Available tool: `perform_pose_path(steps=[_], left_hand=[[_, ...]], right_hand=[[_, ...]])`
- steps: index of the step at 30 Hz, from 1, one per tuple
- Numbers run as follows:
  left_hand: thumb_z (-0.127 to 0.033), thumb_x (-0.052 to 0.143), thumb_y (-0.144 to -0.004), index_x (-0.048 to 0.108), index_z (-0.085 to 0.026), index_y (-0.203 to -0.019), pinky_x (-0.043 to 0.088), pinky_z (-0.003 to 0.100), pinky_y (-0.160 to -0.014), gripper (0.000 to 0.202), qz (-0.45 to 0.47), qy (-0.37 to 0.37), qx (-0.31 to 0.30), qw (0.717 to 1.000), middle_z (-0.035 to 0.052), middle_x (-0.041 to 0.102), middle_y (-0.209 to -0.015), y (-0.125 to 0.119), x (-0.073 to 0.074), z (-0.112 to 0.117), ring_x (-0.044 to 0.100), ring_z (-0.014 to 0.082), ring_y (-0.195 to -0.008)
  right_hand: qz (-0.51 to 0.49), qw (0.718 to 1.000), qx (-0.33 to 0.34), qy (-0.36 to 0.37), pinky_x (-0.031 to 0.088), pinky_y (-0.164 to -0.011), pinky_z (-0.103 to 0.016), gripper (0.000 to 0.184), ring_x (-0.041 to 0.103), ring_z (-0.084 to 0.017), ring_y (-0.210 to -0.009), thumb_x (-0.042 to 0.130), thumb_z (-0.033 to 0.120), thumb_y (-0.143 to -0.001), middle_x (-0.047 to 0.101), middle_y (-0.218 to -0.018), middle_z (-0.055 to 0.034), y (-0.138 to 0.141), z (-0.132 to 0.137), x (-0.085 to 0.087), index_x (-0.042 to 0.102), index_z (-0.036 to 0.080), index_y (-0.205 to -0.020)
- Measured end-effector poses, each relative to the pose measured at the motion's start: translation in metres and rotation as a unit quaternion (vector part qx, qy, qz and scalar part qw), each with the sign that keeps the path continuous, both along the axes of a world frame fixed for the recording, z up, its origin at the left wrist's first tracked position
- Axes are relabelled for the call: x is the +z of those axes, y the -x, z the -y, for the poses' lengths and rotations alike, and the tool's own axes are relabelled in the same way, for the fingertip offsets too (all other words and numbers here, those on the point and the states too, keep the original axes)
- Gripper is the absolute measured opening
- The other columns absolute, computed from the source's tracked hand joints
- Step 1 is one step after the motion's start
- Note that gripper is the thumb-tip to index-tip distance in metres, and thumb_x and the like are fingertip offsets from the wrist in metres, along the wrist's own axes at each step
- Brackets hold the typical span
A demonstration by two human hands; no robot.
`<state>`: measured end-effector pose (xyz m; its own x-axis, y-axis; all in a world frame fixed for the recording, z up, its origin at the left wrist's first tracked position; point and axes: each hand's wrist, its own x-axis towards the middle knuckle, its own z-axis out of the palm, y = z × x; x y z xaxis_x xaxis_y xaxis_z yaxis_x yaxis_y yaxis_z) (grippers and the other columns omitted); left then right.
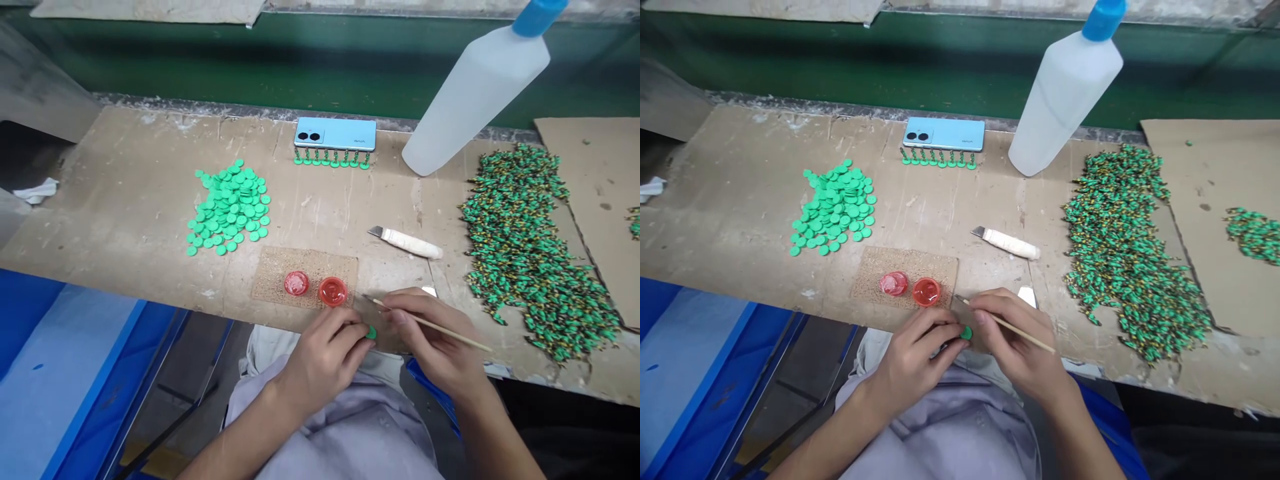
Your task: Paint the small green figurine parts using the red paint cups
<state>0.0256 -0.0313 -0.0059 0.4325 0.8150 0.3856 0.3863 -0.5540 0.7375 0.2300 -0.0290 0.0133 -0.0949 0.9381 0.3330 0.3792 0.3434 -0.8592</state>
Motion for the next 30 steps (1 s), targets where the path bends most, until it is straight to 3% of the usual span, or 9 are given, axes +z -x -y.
perform_pose_path(steps=[5,13,17,21,25,30], left_hand=[[-0.013,0.066,-0.100,0.069,-0.015,-0.106,0.061,0.034,-0.082,0.007,-0.001,0.007,-0.002,1.000,0.0072,0.072,-0.101,0.000,0.000,0.000,0.067,0.0189,-0.091],[-0.012,0.067,-0.100,0.069,-0.015,-0.106,0.061,0.033,-0.082,0.007,0.007,0.006,-0.001,1.000,0.0073,0.071,-0.101,0.000,-0.002,0.000,0.067,0.0187,-0.091],[-0.014,0.066,-0.101,0.069,-0.017,-0.107,0.062,0.034,-0.083,0.007,0.005,0.002,0.002,1.000,0.0073,0.071,-0.100,0.000,-0.002,0.001,0.068,0.0187,-0.091],[-0.014,0.066,-0.101,0.069,-0.016,-0.106,0.062,0.034,-0.083,0.006,0.002,-0.001,0.001,1.000,0.0072,0.071,-0.100,0.000,-0.002,0.000,0.068,0.0185,-0.091],[-0.013,0.066,-0.101,0.068,-0.016,-0.105,0.061,0.034,-0.081,0.006,0.002,-0.005,-0.002,1.000,0.0070,0.071,-0.099,-0.001,0.000,-0.001,0.067,0.0183,-0.090],[-0.010,0.069,-0.099,0.068,-0.015,-0.105,0.060,0.033,-0.081,0.007,0.001,-0.002,-0.001,1.000,0.0068,0.070,-0.099,-0.001,0.001,-0.001,0.067,0.0182,-0.090]], right_hand=[[0.039,0.999,0.020,0.000,0.058,-0.066,-0.026,0.016,0.073,-0.017,-0.078,0.061,0.012,-0.099,0.075,-0.090,-0.0037,0.009,-0.009,0.003,0.070,0.022,-0.107],[0.035,0.999,0.033,0.000,0.057,-0.071,-0.028,0.015,0.069,-0.017,-0.086,0.060,0.013,-0.100,0.071,-0.095,-0.0041,0.001,-0.006,-0.002,0.067,0.023,-0.109],[-0.011,1.000,0.004,0.000,0.058,-0.073,-0.031,0.021,0.069,-0.020,-0.091,0.061,0.013,-0.099,0.070,-0.099,-0.0063,-0.012,0.005,-0.003,0.072,0.024,-0.113],[-0.054,0.998,-0.033,0.021,0.059,-0.066,-0.033,0.021,0.071,-0.021,-0.083,0.065,0.011,-0.097,0.073,-0.095,-0.0073,-0.019,0.025,-0.003,0.075,0.024,-0.111],[-0.095,0.991,-0.090,-0.024,0.056,-0.056,-0.032,0.014,0.069,-0.019,-0.067,0.063,0.012,-0.098,0.071,-0.077,-0.0039,-0.009,0.042,-0.009,0.072,0.021,-0.103],[-0.085,0.994,-0.062,-0.026,0.054,-0.055,-0.030,0.012,0.068,-0.018,-0.065,0.058,0.013,-0.100,0.069,-0.076,-0.0030,0.008,0.048,-0.021,0.067,0.021,-0.101]])
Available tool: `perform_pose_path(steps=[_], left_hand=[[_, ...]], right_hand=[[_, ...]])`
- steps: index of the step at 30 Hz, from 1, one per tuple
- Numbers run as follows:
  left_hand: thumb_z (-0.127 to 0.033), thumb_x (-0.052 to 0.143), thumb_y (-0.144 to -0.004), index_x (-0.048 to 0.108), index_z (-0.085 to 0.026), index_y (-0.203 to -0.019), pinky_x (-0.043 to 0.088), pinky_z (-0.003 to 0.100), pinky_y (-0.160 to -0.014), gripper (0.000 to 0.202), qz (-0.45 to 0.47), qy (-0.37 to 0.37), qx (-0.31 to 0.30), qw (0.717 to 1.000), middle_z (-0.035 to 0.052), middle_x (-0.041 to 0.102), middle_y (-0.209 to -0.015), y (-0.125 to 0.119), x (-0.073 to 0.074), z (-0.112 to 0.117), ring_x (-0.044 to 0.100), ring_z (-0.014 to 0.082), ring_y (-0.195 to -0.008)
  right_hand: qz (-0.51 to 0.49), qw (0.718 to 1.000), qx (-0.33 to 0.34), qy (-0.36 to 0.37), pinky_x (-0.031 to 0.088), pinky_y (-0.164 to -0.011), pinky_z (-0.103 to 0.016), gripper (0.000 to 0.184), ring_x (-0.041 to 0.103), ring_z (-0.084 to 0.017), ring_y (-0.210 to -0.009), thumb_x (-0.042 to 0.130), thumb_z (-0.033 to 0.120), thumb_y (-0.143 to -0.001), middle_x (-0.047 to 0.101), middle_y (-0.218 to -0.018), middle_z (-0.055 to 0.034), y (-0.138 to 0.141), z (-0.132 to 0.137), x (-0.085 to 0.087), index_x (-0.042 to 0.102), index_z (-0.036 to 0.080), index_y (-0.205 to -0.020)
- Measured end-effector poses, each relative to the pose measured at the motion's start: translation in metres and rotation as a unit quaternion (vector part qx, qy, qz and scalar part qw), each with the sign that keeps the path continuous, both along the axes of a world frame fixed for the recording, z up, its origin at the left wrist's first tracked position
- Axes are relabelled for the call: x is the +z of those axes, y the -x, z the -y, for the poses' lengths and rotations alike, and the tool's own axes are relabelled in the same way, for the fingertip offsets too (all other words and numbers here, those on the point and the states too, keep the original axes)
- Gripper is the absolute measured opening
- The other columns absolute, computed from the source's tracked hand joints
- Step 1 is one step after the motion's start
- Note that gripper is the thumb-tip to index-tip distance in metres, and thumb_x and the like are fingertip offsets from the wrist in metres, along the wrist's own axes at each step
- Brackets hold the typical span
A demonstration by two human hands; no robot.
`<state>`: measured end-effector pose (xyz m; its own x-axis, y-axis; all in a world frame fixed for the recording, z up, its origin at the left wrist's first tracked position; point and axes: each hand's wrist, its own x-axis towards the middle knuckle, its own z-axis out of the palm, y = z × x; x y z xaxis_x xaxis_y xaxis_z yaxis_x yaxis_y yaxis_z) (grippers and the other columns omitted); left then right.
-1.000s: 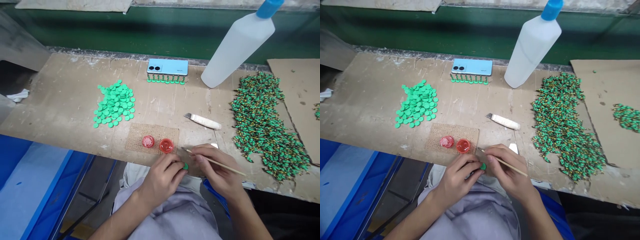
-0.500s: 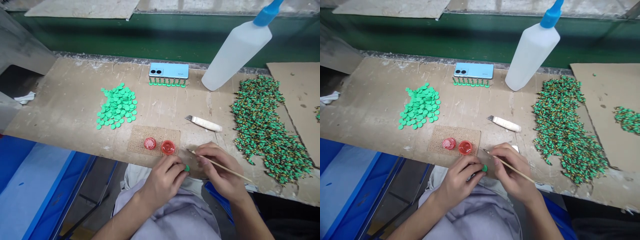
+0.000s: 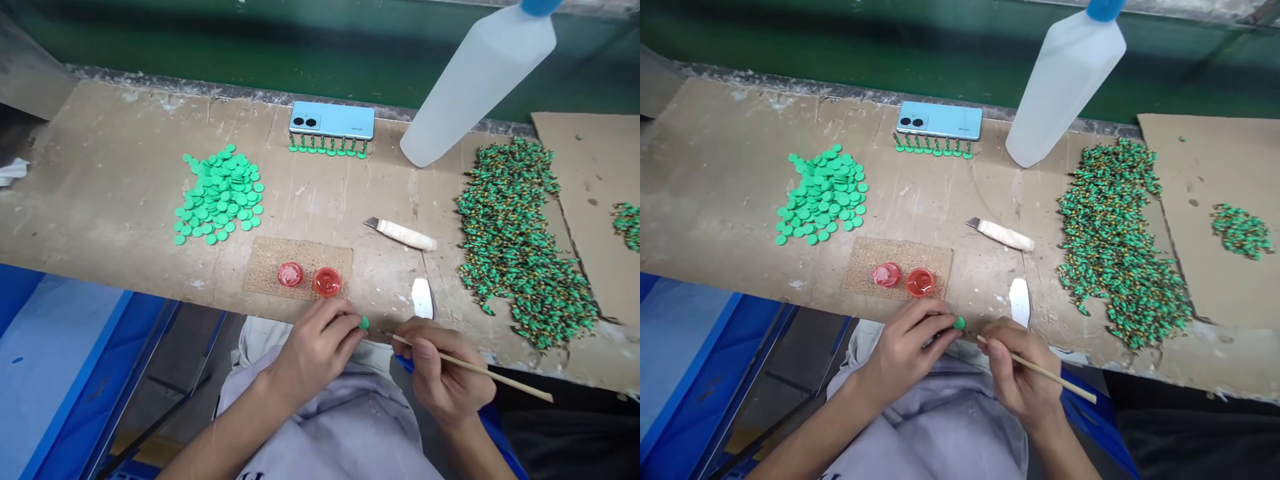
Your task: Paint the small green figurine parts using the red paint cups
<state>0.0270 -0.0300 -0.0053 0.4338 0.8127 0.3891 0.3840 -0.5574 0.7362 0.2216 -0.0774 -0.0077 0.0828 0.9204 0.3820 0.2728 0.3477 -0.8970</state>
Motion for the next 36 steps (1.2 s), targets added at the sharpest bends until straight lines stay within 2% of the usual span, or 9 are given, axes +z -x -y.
perform_pose_path(steps=[7,19,28,36], left_hand=[[-0.010,0.069,-0.098,0.068,-0.014,-0.106,0.060,0.033,-0.083,0.009,0.004,0.000,0.003,1.000,0.0068,0.070,-0.100,0.000,-0.001,0.001,0.067,0.0185,-0.090],[-0.010,0.069,-0.098,0.068,-0.013,-0.106,0.058,0.032,-0.081,0.008,0.005,0.000,0.002,1.000,0.0073,0.070,-0.099,0.000,-0.002,0.002,0.065,0.0183,-0.090],[-0.009,0.069,-0.098,0.069,-0.012,-0.105,0.059,0.033,-0.082,0.008,0.001,-0.008,0.003,1.000,0.0081,0.071,-0.099,0.000,0.001,0.001,0.066,0.0189,-0.090],[-0.010,0.070,-0.097,0.069,-0.012,-0.105,0.059,0.032,-0.083,0.008,0.001,-0.002,0.002,1.000,0.0084,0.071,-0.100,0.000,0.000,0.001,0.066,0.0189,-0.091]], right_hand=[[0.038,0.999,0.012,-0.007,0.053,-0.057,-0.029,0.014,0.067,-0.017,-0.066,0.059,0.008,-0.098,0.070,-0.078,-0.0029,0.006,-0.002,-0.005,0.064,0.022,-0.097],[0.070,0.997,0.029,-0.016,0.057,-0.059,-0.030,0.017,0.070,-0.018,-0.069,0.059,0.008,-0.097,0.073,-0.083,-0.0041,0.002,-0.003,-0.010,0.065,0.021,-0.106],[0.095,0.994,0.042,-0.015,0.059,-0.062,-0.029,0.019,0.071,-0.017,-0.072,0.058,0.006,-0.096,0.073,-0.084,-0.0038,0.002,-0.005,-0.007,0.064,0.021,-0.108],[0.175,0.982,0.055,-0.037,0.053,-0.060,-0.024,0.013,0.066,-0.013,-0.067,0.056,0.007,-0.100,0.068,-0.078,-0.0020,0.004,-0.012,0.003,0.061,0.019,-0.101]])
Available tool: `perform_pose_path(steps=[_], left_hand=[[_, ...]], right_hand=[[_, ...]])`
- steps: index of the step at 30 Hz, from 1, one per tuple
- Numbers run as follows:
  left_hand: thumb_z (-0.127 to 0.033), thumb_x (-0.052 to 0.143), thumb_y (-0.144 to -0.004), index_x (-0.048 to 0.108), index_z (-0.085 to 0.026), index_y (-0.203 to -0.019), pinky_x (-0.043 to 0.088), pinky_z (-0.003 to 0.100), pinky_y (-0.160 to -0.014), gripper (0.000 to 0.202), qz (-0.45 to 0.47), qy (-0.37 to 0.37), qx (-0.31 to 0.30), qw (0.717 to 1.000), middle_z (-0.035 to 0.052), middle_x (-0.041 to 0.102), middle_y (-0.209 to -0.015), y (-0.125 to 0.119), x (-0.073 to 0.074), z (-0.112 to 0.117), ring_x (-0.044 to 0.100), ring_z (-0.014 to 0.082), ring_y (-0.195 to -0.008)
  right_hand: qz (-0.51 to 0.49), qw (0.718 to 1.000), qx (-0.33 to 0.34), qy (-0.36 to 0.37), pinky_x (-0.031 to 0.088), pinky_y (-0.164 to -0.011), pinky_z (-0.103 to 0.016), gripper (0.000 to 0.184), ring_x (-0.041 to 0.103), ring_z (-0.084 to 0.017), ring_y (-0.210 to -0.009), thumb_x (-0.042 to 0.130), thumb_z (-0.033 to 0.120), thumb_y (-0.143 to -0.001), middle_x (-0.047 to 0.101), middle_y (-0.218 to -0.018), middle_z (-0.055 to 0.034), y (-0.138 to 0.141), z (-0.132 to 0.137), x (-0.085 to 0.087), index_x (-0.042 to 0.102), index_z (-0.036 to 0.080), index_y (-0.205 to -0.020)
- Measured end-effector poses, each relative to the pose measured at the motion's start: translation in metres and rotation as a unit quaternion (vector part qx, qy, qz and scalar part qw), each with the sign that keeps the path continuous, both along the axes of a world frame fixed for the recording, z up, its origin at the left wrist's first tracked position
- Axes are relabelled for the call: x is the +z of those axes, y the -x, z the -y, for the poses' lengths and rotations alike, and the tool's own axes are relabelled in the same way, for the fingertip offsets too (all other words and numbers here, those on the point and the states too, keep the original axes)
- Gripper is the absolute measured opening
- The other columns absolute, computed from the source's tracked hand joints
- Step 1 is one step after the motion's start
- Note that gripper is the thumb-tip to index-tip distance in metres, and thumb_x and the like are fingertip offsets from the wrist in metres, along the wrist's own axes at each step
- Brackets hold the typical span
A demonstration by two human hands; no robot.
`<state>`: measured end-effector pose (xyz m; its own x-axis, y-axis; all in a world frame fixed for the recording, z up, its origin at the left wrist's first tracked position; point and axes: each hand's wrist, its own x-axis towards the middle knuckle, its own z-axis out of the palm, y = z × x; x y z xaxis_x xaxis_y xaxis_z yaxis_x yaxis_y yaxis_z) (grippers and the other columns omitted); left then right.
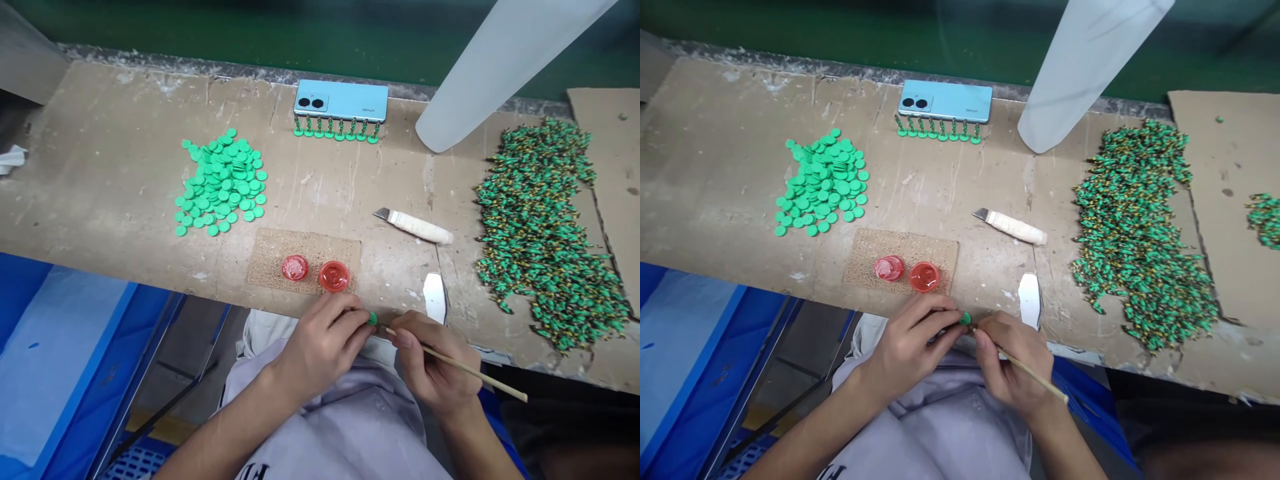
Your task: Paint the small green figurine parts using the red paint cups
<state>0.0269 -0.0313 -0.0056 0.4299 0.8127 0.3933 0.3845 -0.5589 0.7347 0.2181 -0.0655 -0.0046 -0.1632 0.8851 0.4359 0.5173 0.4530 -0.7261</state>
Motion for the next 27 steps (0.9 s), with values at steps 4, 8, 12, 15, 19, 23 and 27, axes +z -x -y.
perform_pose_path(steps=[4,8,12,15,19,23,27], left_hand=[[-0.009,0.066,-0.099,0.068,-0.012,-0.105,0.059,0.033,-0.082,0.007,0.009,-0.005,0.002,1.000,0.0093,0.071,-0.101,0.000,-0.001,0.000,0.067,0.0196,-0.092],[-0.006,0.063,-0.099,0.068,-0.012,-0.107,0.059,0.033,-0.080,0.012,0.015,-0.006,-0.002,1.000,0.0100,0.071,-0.101,0.001,-0.002,-0.001,0.067,0.0201,-0.092],[-0.005,0.064,-0.097,0.068,-0.011,-0.108,0.059,0.033,-0.081,0.013,0.014,-0.005,-0.006,1.000,0.0108,0.071,-0.102,0.001,-0.002,-0.001,0.067,0.0201,-0.093],[-0.007,0.066,-0.098,0.069,-0.012,-0.105,0.059,0.032,-0.082,0.009,0.015,0.001,0.000,1.000,0.0093,0.071,-0.099,0.000,-0.001,0.000,0.066,0.0187,-0.090],[-0.009,0.070,-0.097,0.068,-0.013,-0.103,0.059,0.032,-0.081,0.007,0.010,0.008,0.005,1.000,0.0080,0.070,-0.098,-0.001,-0.001,0.001,0.066,0.0178,-0.089],[-0.009,0.070,-0.097,0.067,-0.014,-0.104,0.059,0.033,-0.081,0.009,0.001,0.002,0.002,1.000,0.0078,0.070,-0.099,-0.001,-0.001,0.000,0.066,0.0183,-0.090],[-0.010,0.069,-0.098,0.066,-0.015,-0.107,0.060,0.033,-0.082,0.011,-0.003,0.000,0.004,1.000,0.0072,0.070,-0.100,0.000,0.001,0.000,0.066,0.0184,-0.091]], right_hand=[[0.060,0.997,0.033,-0.030,0.049,-0.061,-0.025,0.013,0.061,-0.013,-0.066,0.062,0.007,-0.100,0.066,-0.076,-0.0019,0.005,-0.003,0.012,0.060,0.018,-0.096],[0.131,0.988,0.061,-0.056,0.049,-0.065,-0.029,0.015,0.060,-0.015,-0.069,0.068,0.004,-0.097,0.065,-0.076,-0.0028,0.013,0.002,0.018,0.060,0.017,-0.096],[0.137,0.988,0.017,-0.073,0.049,-0.062,-0.028,0.015,0.061,-0.014,-0.065,0.072,0.006,-0.096,0.066,-0.073,-0.0015,0.016,0.003,0.016,0.061,0.017,-0.095],[0.119,0.989,-0.039,-0.083,0.050,-0.060,-0.024,0.012,0.065,-0.013,-0.062,0.068,0.007,-0.099,0.067,-0.072,-0.0009,0.013,0.002,0.013,0.062,0.017,-0.095],[0.092,0.990,-0.060,-0.093,0.053,-0.058,-0.022,0.009,0.068,-0.012,-0.062,0.061,0.011,-0.103,0.071,-0.073,-0.0017,0.006,0.005,0.010,0.063,0.017,-0.097],[0.054,0.990,-0.081,-0.099,0.057,-0.058,-0.024,0.007,0.070,-0.014,-0.063,0.061,0.011,-0.102,0.073,-0.075,-0.0032,0.001,0.010,0.007,0.064,0.016,-0.097],[0.031,0.993,-0.077,-0.088,0.058,-0.058,-0.025,0.007,0.071,-0.015,-0.063,0.062,0.011,-0.101,0.073,-0.076,-0.0030,0.002,0.009,0.007,0.064,0.017,-0.098]])
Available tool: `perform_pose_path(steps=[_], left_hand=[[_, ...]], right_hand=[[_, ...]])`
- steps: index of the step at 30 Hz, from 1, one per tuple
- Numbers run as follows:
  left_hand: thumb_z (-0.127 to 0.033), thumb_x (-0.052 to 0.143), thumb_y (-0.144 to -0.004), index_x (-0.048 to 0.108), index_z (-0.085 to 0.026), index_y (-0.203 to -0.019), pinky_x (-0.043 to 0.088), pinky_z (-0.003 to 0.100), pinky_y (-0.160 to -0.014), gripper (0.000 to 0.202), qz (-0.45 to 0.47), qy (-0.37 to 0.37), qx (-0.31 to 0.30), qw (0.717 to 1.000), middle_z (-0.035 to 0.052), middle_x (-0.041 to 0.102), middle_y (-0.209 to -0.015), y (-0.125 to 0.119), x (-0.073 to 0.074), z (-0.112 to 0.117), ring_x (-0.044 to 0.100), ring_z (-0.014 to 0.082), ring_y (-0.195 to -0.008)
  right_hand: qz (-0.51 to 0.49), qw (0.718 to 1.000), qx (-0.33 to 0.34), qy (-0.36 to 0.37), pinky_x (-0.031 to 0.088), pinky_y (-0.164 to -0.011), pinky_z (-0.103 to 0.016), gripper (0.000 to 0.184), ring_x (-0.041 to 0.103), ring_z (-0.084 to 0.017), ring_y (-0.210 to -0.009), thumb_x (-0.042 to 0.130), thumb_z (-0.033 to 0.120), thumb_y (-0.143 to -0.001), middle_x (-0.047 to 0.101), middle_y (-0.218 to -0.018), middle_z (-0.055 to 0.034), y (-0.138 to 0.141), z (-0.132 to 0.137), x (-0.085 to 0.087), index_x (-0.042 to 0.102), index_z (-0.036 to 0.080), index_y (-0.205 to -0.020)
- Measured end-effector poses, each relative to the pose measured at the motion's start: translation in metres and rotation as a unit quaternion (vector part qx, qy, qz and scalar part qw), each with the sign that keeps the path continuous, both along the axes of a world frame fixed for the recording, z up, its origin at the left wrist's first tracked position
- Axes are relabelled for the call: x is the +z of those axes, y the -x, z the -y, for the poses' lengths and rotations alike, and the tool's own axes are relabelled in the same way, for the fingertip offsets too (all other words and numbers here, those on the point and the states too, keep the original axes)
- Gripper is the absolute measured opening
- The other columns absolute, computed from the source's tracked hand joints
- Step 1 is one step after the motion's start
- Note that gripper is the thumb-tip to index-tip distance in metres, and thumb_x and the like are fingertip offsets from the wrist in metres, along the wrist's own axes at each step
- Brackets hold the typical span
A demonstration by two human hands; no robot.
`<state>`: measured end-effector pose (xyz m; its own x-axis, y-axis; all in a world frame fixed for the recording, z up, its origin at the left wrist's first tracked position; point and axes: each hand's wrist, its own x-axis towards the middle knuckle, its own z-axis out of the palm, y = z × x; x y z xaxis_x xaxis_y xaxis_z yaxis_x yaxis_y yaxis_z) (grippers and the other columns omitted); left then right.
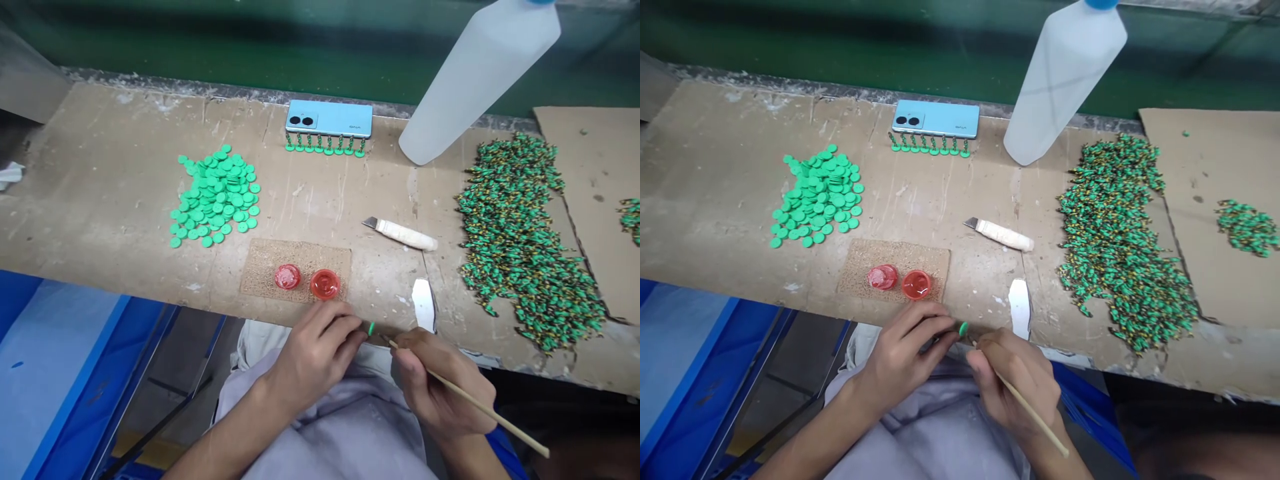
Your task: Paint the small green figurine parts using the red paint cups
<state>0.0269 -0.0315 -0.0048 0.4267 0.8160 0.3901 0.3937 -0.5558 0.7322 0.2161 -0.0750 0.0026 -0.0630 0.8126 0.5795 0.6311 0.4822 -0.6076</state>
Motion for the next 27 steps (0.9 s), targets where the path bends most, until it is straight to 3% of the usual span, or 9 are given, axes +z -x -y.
perform_pose_path(steps=[6,11,16,18,21,24,27], left_hand=[[-0.010,0.067,-0.099,0.065,-0.014,-0.117,0.060,0.034,-0.088,0.018,-0.009,0.018,-0.009,1.000,0.0092,0.069,-0.107,0.002,0.002,0.002,0.067,0.0199,-0.098],[-0.009,0.068,-0.098,0.066,-0.014,-0.117,0.060,0.035,-0.085,0.020,-0.021,0.018,-0.014,1.000,0.0096,0.068,-0.107,0.000,0.004,0.002,0.066,0.0208,-0.096],[-0.008,0.069,-0.096,0.068,-0.014,-0.111,0.058,0.033,-0.083,0.016,-0.017,0.021,-0.004,1.000,0.0087,0.067,-0.104,-0.003,0.003,0.002,0.065,0.0195,-0.094],[-0.007,0.069,-0.096,0.068,-0.014,-0.109,0.058,0.033,-0.083,0.014,-0.015,0.017,0.000,1.000,0.0083,0.066,-0.103,-0.004,0.002,0.003,0.065,0.0191,-0.093],[-0.008,0.069,-0.097,0.068,-0.013,-0.107,0.058,0.033,-0.084,0.011,-0.009,0.007,0.002,1.000,0.0077,0.066,-0.102,-0.004,0.002,0.003,0.065,0.0186,-0.092],[-0.008,0.068,-0.098,0.068,-0.014,-0.109,0.058,0.033,-0.087,0.012,-0.010,-0.003,0.000,1.000,0.0071,0.067,-0.102,-0.004,0.001,0.002,0.065,0.0188,-0.094],[-0.007,0.065,-0.100,0.068,-0.015,-0.115,0.058,0.033,-0.087,0.018,-0.021,-0.031,0.003,0.999,0.0077,0.067,-0.106,-0.005,-0.001,0.002,0.066,0.0193,-0.096]], right_hand=[[0.012,0.999,0.025,0.017,0.055,-0.054,-0.024,0.009,0.069,-0.015,-0.059,0.060,0.013,-0.102,0.071,-0.070,-0.0016,0.006,-0.010,0.005,0.064,0.020,-0.097],[-0.002,0.999,0.032,0.013,0.057,-0.055,-0.026,0.010,0.070,-0.016,-0.062,0.058,0.016,-0.104,0.073,-0.074,-0.0032,0.002,-0.002,0.002,0.066,0.020,-0.099],[-0.098,0.990,-0.095,-0.045,0.056,-0.051,-0.035,0.020,0.068,-0.021,-0.061,0.057,0.033,-0.107,0.072,-0.076,-0.0056,-0.013,0.009,0.003,0.073,0.021,-0.103],[-0.113,0.983,-0.131,-0.053,0.053,-0.050,-0.035,0.021,0.067,-0.021,-0.062,0.058,0.034,-0.107,0.071,-0.079,-0.0063,-0.023,0.006,0.006,0.075,0.021,-0.108],[-0.033,0.992,-0.119,-0.028,0.057,-0.059,-0.034,0.017,0.069,-0.021,-0.074,0.062,0.023,-0.104,0.072,-0.089,-0.0062,-0.041,-0.003,0.007,0.074,0.024,-0.115],[0.090,0.991,-0.098,0.021,0.061,-0.077,-0.036,0.030,0.072,-0.022,-0.093,0.060,0.010,-0.101,0.073,-0.103,-0.0083,-0.053,-0.013,0.004,0.071,0.026,-0.125],[0.157,0.979,-0.121,0.056,0.060,-0.087,-0.043,0.038,0.069,-0.026,-0.101,0.051,0.010,-0.104,0.072,-0.110,-0.0132,-0.052,-0.020,-0.001,0.063,0.021,-0.139]])
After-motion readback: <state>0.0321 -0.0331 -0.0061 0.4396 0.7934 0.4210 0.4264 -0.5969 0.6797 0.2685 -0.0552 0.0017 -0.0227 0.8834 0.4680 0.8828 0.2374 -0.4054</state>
